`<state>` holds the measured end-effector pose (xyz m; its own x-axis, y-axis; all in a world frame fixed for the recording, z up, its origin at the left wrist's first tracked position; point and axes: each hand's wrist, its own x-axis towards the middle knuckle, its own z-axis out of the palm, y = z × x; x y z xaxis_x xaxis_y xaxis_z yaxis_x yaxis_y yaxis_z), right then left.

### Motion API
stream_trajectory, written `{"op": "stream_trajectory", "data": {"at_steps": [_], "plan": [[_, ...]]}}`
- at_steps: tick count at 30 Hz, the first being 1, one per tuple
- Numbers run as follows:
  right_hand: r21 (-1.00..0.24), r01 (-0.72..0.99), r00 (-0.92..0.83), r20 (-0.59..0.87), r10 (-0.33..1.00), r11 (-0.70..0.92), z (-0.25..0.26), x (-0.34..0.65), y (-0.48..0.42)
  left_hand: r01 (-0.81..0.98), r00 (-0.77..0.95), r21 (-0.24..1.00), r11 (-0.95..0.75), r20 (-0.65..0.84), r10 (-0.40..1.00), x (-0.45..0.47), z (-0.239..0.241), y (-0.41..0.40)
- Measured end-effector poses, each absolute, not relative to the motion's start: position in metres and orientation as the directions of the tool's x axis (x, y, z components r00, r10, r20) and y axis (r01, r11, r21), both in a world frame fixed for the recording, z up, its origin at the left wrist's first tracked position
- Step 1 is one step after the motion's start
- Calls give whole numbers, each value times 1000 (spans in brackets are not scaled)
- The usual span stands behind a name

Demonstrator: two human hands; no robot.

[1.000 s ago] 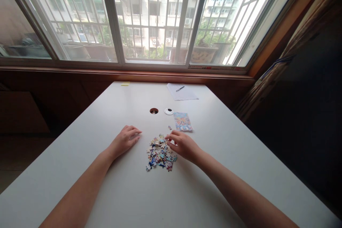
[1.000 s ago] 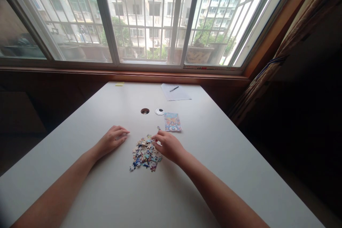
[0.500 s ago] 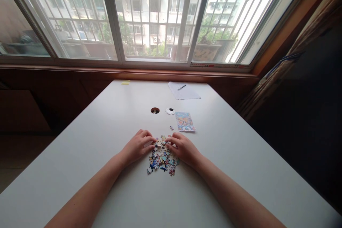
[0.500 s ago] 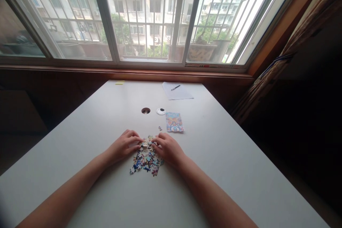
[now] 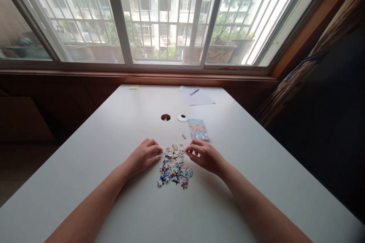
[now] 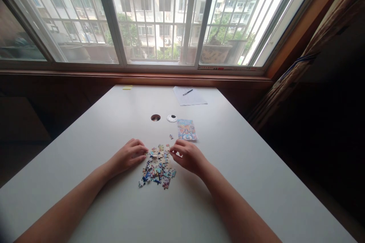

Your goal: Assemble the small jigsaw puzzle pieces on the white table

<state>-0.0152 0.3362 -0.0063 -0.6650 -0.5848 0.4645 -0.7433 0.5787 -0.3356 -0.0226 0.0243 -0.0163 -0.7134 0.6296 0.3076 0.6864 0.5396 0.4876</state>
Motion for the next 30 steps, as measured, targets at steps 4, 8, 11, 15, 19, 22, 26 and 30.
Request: {"op": "stream_trajectory", "data": {"at_steps": [4, 8, 11, 15, 19, 22, 26, 30], "plan": [[-221, -753, -647, 421, -636, 619, -4, -17, 347, 691, -709, 492, 530, 314, 632, -23, -17, 23], [-237, -747, -660, 374, -652, 620, -1, -17, 350, 697, -703, 485, 529, 315, 638, -23, -18, 21], [-281, -747, -664, 329, -671, 602, 0, -16, 349, 698, -702, 484, 527, 319, 637, -24, -18, 20], [-313, -747, -664, 301, -685, 586, 4, -13, 348, 694, -706, 485, 532, 314, 635, -24, -17, 20], [-310, -773, -634, 336, -697, 553, 7, -9, 338, 697, -706, 471, 541, 314, 635, -22, -16, 21], [-315, -785, -619, 343, -707, 534, 6, -1, 324, 699, -705, 462, 546, 315, 635, -22, -17, 21], [-307, -812, -581, 346, -736, 496, 3, 14, 303, 696, -708, 456, 554, 314, 632, -22, -17, 21], [-293, -815, -576, 321, -752, 500, 0, 22, 292, 694, -712, 454, 559, 316, 627, -22, -18, 21]]}}
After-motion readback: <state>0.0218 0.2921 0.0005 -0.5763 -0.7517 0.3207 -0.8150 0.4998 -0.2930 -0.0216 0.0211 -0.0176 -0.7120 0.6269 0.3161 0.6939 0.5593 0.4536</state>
